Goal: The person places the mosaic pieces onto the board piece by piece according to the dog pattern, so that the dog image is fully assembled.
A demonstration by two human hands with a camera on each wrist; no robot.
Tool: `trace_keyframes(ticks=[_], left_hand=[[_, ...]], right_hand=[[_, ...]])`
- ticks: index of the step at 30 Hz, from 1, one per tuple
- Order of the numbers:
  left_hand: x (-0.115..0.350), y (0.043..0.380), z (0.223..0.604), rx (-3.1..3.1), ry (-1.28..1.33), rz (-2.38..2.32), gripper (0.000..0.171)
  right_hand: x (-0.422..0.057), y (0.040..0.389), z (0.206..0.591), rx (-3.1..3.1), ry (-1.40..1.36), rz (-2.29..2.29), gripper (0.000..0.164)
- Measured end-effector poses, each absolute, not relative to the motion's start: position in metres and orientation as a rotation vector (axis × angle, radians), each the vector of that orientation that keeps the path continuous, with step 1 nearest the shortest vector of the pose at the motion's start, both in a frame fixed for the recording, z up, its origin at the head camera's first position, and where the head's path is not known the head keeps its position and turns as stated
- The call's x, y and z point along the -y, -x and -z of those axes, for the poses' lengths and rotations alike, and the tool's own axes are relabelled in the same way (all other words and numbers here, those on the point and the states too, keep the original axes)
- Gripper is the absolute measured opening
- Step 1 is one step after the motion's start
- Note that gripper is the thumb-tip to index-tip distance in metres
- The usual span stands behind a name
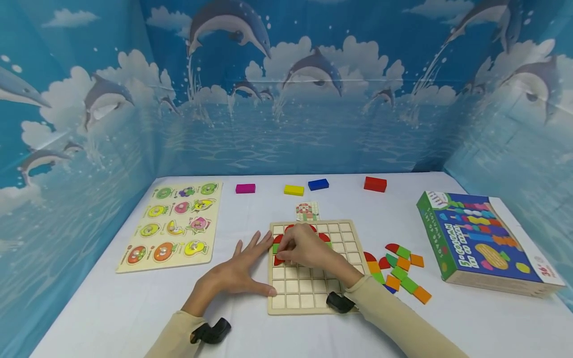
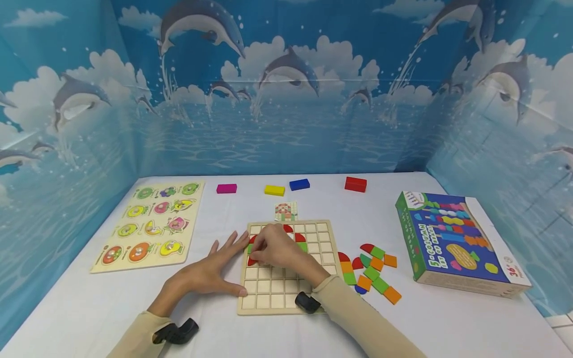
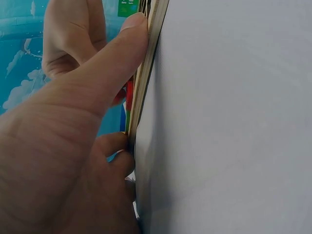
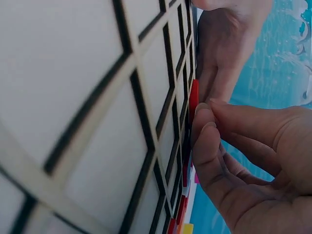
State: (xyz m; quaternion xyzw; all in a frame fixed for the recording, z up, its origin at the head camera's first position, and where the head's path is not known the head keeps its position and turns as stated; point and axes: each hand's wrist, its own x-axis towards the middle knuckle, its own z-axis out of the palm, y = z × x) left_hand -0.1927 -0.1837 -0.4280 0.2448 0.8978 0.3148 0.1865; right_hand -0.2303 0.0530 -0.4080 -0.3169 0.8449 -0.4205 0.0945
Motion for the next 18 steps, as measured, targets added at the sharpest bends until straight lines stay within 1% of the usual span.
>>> trace_keyframes(ticks=[4, 18], left_hand=[[0.1839, 0.1925, 0.4275, -2.528, -0.688, -0.892, 0.124], [0.1843, 0.1941, 0.4288, -2.529, -0.690, -0.887, 0.125]], right_hand=[[-0.0545, 0.2297, 0.4049, -2.509, 0.967, 1.232, 0.007], [-0.0560, 0.2290, 0.4024, -2.523, 1.036, 1.149, 0.012]])
